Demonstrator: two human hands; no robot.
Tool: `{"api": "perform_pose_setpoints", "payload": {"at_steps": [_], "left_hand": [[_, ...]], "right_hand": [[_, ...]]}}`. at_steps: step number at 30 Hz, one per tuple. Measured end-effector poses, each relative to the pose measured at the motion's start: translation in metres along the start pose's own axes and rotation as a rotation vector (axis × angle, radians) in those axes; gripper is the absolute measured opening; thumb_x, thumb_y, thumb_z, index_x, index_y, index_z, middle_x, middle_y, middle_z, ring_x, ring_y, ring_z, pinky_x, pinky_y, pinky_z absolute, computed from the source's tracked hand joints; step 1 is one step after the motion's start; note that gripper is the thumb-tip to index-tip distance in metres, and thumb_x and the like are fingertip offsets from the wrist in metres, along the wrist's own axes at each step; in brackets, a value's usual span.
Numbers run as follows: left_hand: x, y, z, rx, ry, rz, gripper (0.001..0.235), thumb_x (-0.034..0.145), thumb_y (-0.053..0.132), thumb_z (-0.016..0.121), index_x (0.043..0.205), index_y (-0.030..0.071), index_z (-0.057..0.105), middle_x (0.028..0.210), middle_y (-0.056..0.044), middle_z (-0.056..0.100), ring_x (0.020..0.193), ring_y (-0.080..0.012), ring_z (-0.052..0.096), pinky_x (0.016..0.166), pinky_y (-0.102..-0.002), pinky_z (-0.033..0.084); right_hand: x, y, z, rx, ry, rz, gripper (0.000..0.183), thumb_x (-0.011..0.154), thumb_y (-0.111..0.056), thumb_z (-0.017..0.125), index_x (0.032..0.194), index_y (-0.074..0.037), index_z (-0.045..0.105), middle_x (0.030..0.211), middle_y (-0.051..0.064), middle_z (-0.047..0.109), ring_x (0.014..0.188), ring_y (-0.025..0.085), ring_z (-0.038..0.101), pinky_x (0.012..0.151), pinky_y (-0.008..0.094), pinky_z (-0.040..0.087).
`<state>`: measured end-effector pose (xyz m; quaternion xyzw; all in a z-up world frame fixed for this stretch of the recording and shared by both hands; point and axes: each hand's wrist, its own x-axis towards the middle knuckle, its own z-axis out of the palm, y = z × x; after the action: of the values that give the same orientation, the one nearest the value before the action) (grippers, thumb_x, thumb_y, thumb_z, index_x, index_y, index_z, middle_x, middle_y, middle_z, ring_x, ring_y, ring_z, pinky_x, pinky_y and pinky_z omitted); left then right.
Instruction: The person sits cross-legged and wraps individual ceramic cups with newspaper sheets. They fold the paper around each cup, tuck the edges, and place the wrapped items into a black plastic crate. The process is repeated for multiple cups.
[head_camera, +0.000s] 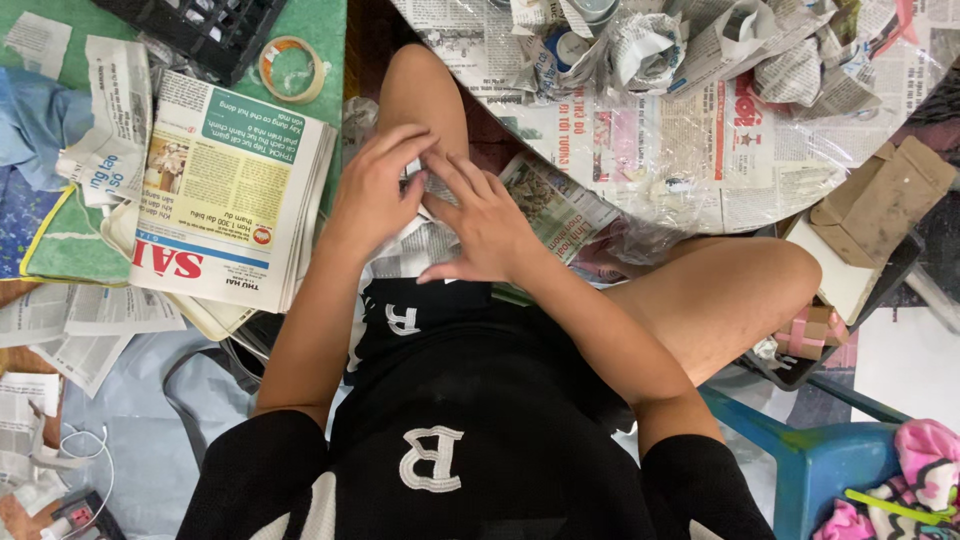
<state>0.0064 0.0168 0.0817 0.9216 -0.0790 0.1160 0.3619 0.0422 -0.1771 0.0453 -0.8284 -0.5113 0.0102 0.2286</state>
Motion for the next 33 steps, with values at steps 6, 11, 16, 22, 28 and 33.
{"api": "perform_pose_setpoints", "payload": {"at_steps": [6, 11, 16, 22, 28, 33], "left_hand": [[-0.010, -0.017, 0.011, -0.044, 0.076, -0.066, 0.040, 0.087, -0.003, 0.071, 0.126, 0.006, 0.069, 0.126, -0.013, 0.065, 0.114, -0.0346, 0.067, 0.096, -0.040, 0.053], [-0.012, -0.026, 0.009, -0.099, 0.112, -0.112, 0.032, 0.086, -0.002, 0.077, 0.117, 0.005, 0.071, 0.115, -0.013, 0.067, 0.108, -0.0344, 0.068, 0.092, -0.040, 0.053], [-0.013, -0.029, 0.005, -0.071, 0.133, -0.143, 0.024, 0.087, -0.002, 0.075, 0.110, 0.005, 0.073, 0.110, -0.012, 0.068, 0.105, -0.0331, 0.068, 0.091, -0.040, 0.052], [-0.019, -0.034, 0.008, 0.009, 0.198, -0.151, 0.017, 0.087, -0.001, 0.076, 0.102, 0.006, 0.074, 0.103, -0.011, 0.069, 0.102, -0.0335, 0.067, 0.089, -0.042, 0.051], [-0.025, -0.038, 0.009, 0.019, 0.235, -0.151, 0.016, 0.086, -0.001, 0.076, 0.100, 0.006, 0.073, 0.100, -0.010, 0.069, 0.100, -0.0339, 0.066, 0.088, -0.043, 0.050], [-0.030, -0.036, 0.014, 0.031, 0.260, -0.096, 0.019, 0.085, -0.003, 0.075, 0.101, 0.005, 0.074, 0.101, -0.011, 0.068, 0.101, -0.0351, 0.064, 0.088, -0.043, 0.050]], "right_hand": [[-0.008, 0.005, -0.009, -0.039, -0.115, -0.115, 0.101, 0.059, -0.059, 0.084, 0.143, -0.009, 0.060, 0.157, 0.015, 0.035, 0.144, 0.036, 0.035, 0.116, 0.056, 0.029], [-0.011, 0.005, -0.006, -0.147, 0.016, -0.258, 0.067, 0.074, -0.030, 0.084, 0.139, -0.029, 0.067, 0.162, 0.002, 0.038, 0.146, 0.026, 0.040, 0.120, 0.048, 0.034], [-0.010, 0.007, 0.000, -0.163, -0.072, -0.241, 0.052, 0.071, -0.023, 0.075, 0.122, -0.029, 0.074, 0.158, 0.002, 0.043, 0.142, 0.027, 0.042, 0.114, 0.047, 0.036], [-0.011, 0.018, 0.005, -0.059, -0.037, -0.265, 0.016, 0.087, -0.022, 0.069, 0.102, -0.022, 0.074, 0.150, 0.001, 0.055, 0.141, 0.025, 0.048, 0.109, 0.041, 0.046], [-0.008, 0.027, 0.003, 0.229, 0.208, -0.235, 0.014, 0.093, -0.016, 0.076, 0.106, -0.014, 0.070, 0.127, 0.002, 0.066, 0.121, 0.025, 0.064, 0.098, 0.036, 0.057], [0.000, 0.023, 0.010, 0.422, 0.322, -0.094, 0.020, 0.091, -0.006, 0.078, 0.108, -0.007, 0.068, 0.111, 0.004, 0.070, 0.107, 0.024, 0.069, 0.093, 0.037, 0.057]]}}
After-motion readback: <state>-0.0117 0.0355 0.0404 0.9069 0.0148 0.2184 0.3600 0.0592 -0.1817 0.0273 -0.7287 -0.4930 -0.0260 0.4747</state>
